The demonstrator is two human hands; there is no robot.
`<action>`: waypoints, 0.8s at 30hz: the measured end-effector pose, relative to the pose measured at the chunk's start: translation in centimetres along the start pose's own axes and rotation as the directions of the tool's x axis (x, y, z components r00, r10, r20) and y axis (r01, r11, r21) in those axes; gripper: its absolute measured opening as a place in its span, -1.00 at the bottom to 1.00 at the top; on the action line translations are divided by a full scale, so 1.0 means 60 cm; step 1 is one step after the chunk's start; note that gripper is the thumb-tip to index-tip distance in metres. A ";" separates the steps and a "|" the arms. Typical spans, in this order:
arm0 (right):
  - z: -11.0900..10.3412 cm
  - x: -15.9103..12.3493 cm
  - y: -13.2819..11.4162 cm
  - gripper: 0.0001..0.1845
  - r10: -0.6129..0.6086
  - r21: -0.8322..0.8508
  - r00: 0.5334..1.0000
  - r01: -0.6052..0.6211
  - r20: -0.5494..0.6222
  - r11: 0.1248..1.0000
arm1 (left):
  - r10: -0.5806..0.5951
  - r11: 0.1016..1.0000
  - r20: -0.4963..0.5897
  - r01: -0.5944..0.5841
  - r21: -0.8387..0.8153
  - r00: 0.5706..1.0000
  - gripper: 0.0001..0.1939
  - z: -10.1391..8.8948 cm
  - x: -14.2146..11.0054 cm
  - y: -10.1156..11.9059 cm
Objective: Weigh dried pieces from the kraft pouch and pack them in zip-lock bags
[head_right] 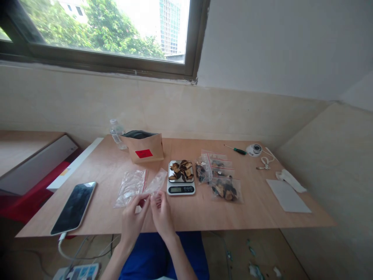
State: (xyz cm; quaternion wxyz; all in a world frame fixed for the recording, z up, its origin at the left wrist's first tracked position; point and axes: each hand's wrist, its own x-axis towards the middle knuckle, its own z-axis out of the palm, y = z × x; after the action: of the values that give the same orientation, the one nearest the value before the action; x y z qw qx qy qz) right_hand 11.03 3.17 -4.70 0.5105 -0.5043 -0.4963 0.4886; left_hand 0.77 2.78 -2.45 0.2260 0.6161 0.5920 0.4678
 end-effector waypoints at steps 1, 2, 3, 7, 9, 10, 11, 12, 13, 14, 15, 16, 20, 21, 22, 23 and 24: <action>-0.001 0.005 -0.003 -0.69 0.008 0.029 1.000 -0.007 -0.015 1.000 | -0.003 0.999 0.029 0.004 -0.049 1.000 -0.77 0.002 -0.004 0.008; -0.006 0.010 -0.004 -0.68 0.010 0.035 0.999 -0.009 -0.036 0.999 | -0.015 0.995 0.049 0.020 -0.095 0.999 -0.77 0.004 -0.006 0.014; -0.015 0.015 -0.004 -0.66 0.016 0.026 0.997 -0.015 -0.070 1.000 | -0.040 0.989 0.048 0.047 -0.139 0.998 -0.78 0.006 -0.007 0.018; -0.070 0.027 0.004 -0.58 0.098 -0.041 0.984 -0.104 -0.147 0.994 | -0.237 0.941 -0.195 0.175 -0.291 0.952 -0.78 0.007 0.001 0.023; -0.101 0.028 0.004 -0.59 0.096 -0.092 0.995 -0.096 -0.002 0.991 | -0.278 0.930 -0.283 0.184 -0.318 0.918 -0.78 0.008 0.011 0.024; -0.116 0.028 0.001 -0.61 0.070 -0.123 0.992 -0.057 0.102 0.991 | -0.267 0.936 -0.294 0.174 -0.307 0.918 -0.77 0.008 0.016 0.024; -0.129 0.029 -0.003 -0.64 0.032 -0.153 0.982 -0.004 0.186 0.988 | -0.243 0.947 -0.292 0.161 -0.278 0.925 -0.77 0.010 0.021 0.024; -0.140 0.032 -0.008 -0.65 -0.014 -0.189 0.975 0.056 0.220 0.980 | -0.212 0.961 -0.288 0.145 -0.237 0.934 -0.77 0.011 0.026 0.024; -0.150 0.038 -0.011 -0.65 -0.071 -0.246 0.978 0.119 0.197 0.962 | -0.179 0.974 -0.283 0.129 -0.186 0.942 -0.77 0.014 0.031 0.024; -0.158 0.047 -0.013 -0.64 -0.142 -0.330 0.982 0.177 0.129 0.927 | -0.144 0.985 -0.275 0.112 -0.130 0.950 -0.77 0.016 0.036 0.024; -0.164 0.060 -0.012 -0.63 -0.223 -0.435 0.974 0.218 0.039 0.873 | -0.112 0.993 -0.271 0.094 -0.077 0.956 -0.77 0.019 0.040 0.023; -0.168 0.075 -0.008 -0.61 -0.304 -0.548 0.952 0.234 -0.038 0.803 | -0.082 0.997 -0.271 0.075 -0.036 0.959 -0.77 0.023 0.043 0.022; -0.172 0.140 0.033 -0.44 -0.442 -0.842 0.892 0.166 -0.094 0.514 | -0.008 1.000 -0.274 0.011 0.007 0.962 -0.78 0.038 0.052 0.021; -0.171 0.152 0.045 -0.43 -0.440 -0.875 0.894 0.141 -0.089 0.463 | -0.004 1.000 -0.268 0.005 0.003 0.963 -0.78 0.041 0.053 0.021; -0.170 0.161 0.055 -0.43 -0.434 -0.898 0.897 0.120 -0.084 0.423 | -0.006 1.000 -0.261 0.006 -0.002 0.965 -0.78 0.043 0.054 0.021; -0.169 0.167 0.064 -0.45 -0.427 -0.915 0.901 0.104 -0.079 0.390 | -0.011 1.000 -0.253 0.009 -0.008 0.967 -0.79 0.045 0.054 0.022; -0.170 0.170 0.070 -0.47 -0.419 -0.926 0.905 0.093 -0.075 0.365 | -0.019 1.000 -0.243 0.015 -0.016 0.970 -0.79 0.046 0.055 0.022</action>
State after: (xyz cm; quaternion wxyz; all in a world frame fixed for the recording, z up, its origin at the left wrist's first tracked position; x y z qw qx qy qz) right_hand 21.51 13.14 -8.76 0.2939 -0.6814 -0.6698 -0.0280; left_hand 3.35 6.38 -1.61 0.1601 0.5476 0.6173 0.5418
